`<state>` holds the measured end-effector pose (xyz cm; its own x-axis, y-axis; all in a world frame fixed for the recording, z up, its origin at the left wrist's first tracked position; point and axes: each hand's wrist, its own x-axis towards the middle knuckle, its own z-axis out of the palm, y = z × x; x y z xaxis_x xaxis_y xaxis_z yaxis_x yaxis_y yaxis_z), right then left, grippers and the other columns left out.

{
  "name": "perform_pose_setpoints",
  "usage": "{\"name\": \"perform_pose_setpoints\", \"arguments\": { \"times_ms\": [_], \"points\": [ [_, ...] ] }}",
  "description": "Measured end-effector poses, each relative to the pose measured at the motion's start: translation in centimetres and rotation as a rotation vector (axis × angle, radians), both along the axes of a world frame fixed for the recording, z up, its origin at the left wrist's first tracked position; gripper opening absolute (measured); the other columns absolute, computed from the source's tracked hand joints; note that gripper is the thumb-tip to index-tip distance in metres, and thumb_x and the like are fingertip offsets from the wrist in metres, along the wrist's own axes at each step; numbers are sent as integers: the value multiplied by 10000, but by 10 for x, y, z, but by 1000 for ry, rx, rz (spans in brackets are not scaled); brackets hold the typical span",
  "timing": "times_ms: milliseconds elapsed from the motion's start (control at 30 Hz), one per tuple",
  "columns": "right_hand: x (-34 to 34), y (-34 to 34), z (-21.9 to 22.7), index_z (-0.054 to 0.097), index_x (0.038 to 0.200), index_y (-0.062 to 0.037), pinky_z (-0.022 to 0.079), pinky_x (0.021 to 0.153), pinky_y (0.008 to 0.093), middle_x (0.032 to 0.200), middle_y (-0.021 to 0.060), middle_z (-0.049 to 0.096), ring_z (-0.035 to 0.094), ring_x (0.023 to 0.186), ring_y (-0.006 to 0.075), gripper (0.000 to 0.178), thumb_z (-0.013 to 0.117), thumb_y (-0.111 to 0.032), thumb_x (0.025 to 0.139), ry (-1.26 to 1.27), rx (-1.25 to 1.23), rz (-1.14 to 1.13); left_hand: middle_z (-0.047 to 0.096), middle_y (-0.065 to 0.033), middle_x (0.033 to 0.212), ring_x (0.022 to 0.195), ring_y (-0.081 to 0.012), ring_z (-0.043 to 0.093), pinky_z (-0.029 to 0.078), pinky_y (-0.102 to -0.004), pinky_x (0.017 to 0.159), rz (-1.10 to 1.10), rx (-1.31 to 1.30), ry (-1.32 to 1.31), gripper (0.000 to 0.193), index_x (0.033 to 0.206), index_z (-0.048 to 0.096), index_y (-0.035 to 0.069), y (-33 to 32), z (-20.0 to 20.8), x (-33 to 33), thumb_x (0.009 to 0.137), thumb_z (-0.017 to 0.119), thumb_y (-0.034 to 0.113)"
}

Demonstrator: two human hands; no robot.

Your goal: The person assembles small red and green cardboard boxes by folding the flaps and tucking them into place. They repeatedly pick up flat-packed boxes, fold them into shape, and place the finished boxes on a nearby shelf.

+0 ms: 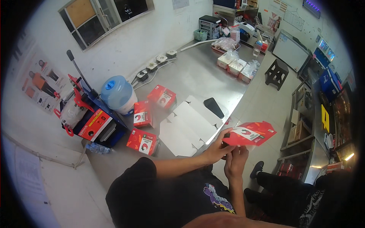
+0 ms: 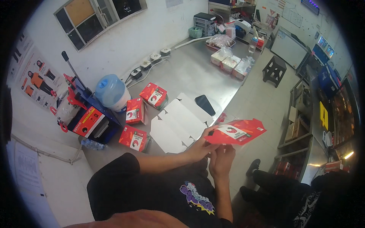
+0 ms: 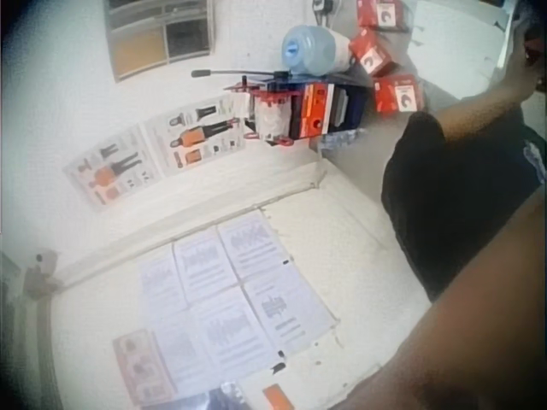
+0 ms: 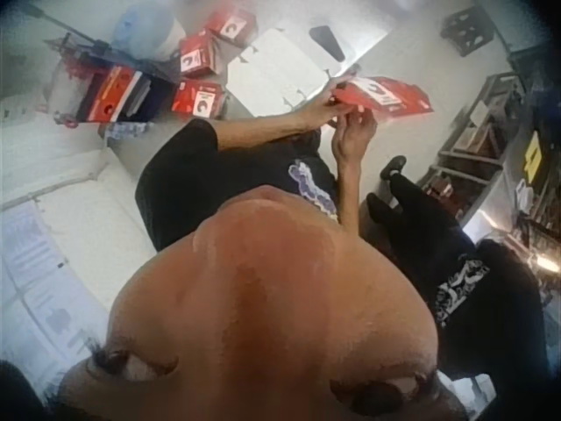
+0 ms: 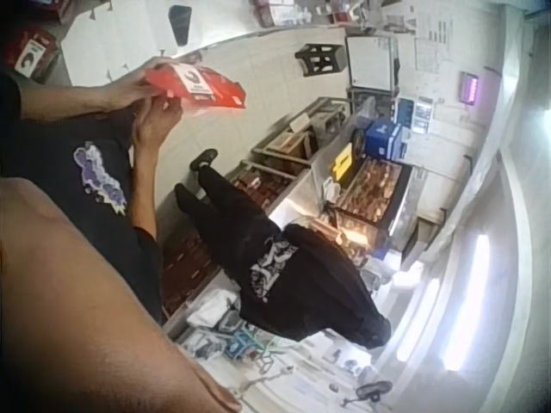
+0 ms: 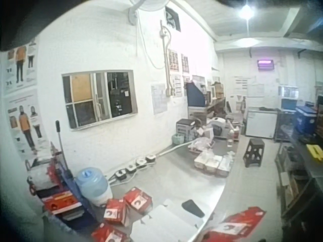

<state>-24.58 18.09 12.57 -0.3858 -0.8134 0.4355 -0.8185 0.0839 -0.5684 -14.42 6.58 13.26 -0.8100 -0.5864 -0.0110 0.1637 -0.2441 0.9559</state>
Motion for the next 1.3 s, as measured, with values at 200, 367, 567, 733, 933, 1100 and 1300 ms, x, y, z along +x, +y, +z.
{"name": "perform_pose_setpoints", "arguments": {
  "times_ms": [200, 367, 567, 733, 933, 1100, 1300],
  "points": [
    [-38, 26, -3, 353, 1541, 28, 299, 1164, 453, 1570, 209, 402, 401, 1416, 321, 620, 576, -105, 977, -227, -264, -415, 512, -124, 1346, 1081, -203, 606, 620, -352, 651, -129, 210, -202, 725, 1574, 260, 170, -33, -14, 15, 966, 655, 194],
    [-96, 73, -38, 430, 1479, 35, 467, 1022, 349, 1365, 144, 586, 598, 1173, 205, 538, 634, -46, 988, -1009, -448, -374, 452, -147, 1497, 1290, -237, 537, 590, -451, 863, -600, 386, -289, 745, 1621, 225, 131, -52, -14, 38, 989, 588, 281],
    [-97, 68, -74, 614, 1244, 18, 541, 822, 275, 1111, 98, 704, 675, 934, 147, 285, 667, -139, 1012, -1130, -626, -388, 494, -154, 1486, 1241, -279, 596, 473, -461, 1082, -126, 515, -6, 653, 1553, 347, 60, -60, -83, 23, 1072, 446, 491],
    [-34, 34, -41, 564, 1361, 7, 554, 885, 315, 1191, 98, 685, 685, 992, 174, 414, 548, -295, 1079, -1589, -711, -423, 637, -141, 1319, 1152, -273, 646, 488, -398, 1053, 203, 711, 143, 578, 1416, 490, -6, -58, -55, 14, 1094, 419, 469],
    [-13, 49, -72, 511, 1447, 10, 472, 999, 274, 1165, 76, 701, 654, 1065, 148, 462, 562, -222, 1050, -1459, -2, -176, 635, -148, 1302, 1154, -200, 641, 502, -343, 1031, -200, 159, -286, 507, 1418, 500, -5, -63, -61, 36, 976, 681, 168],
    [-39, 57, -94, 591, 1343, 36, 550, 786, 264, 1119, 81, 727, 694, 908, 125, 391, 632, -182, 1020, -1615, 106, 73, 627, -121, 1311, 1204, -174, 610, 496, -318, 1030, -276, 128, -391, 588, 1411, 495, -11, -63, -54, 33, 897, 758, 99],
    [-64, 36, -77, 648, 1200, 52, 577, 724, 301, 1036, 118, 739, 715, 803, 158, 279, 685, -117, 982, -1271, -4, -279, 511, -137, 1462, 1356, -195, 493, 451, -343, 1088, -157, 272, -179, 677, 1528, 317, 2, -53, -63, 8, 1014, 653, 288]
  ]
}}
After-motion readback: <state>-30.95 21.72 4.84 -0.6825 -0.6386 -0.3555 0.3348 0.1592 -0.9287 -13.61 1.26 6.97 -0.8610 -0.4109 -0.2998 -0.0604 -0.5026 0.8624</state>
